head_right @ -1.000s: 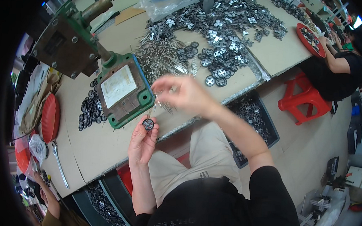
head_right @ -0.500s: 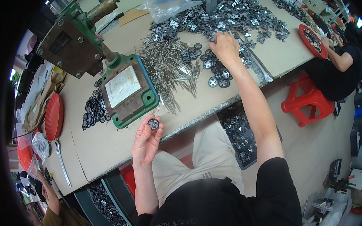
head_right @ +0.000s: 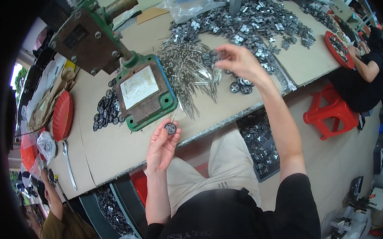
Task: The person assembles metal wheel components by hand, inserting metal pins and circular pieces into brackets, then positions the assembled parts into a benchtop press and operates the lever to press them.
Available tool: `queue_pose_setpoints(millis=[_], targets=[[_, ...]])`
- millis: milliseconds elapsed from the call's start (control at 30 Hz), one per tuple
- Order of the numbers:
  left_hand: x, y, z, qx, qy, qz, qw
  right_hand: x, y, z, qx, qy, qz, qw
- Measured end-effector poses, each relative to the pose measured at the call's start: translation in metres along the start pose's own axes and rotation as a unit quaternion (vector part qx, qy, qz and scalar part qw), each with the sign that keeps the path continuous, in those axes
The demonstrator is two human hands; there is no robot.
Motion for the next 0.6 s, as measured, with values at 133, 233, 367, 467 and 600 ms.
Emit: queue_pose_setpoints(millis=[133,233,367,467,600], targets=[[-0.003,0.006,0.002,0.005,0.001,-0.017,1.000,-0.047,0.062,0.044,0.224,0.020,0.064,0.972],[-0.006,0.016,-0.002,0.080,0.023,-0.043,0.996,-0.064,0.084,0.059,0.223,0.007,0.079,0.972],[-0.009,0.013,-0.005,0.112,0.050,-0.067,0.990,-0.068,0.091,0.071,0.125,-0.053,0.103,0.985],[-0.011,0.012,-0.007,0.136,0.065,-0.079,0.985,-0.068,0.093,0.074,0.097,-0.054,0.112,0.987],[-0.013,0.013,-0.006,0.139,0.062,-0.084,0.985,-0.070,0.093,0.071,0.083,-0.064,0.104,0.989]])
Point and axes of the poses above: each hand's wrist, its own x-axis towards the middle knuckle, its own y-axis out of the palm, z = x × y, the point moved 9 cm from there along x, towards the middle knuckle, and after that the axes turned 9 degrees about -y, right-handed, at the moved point
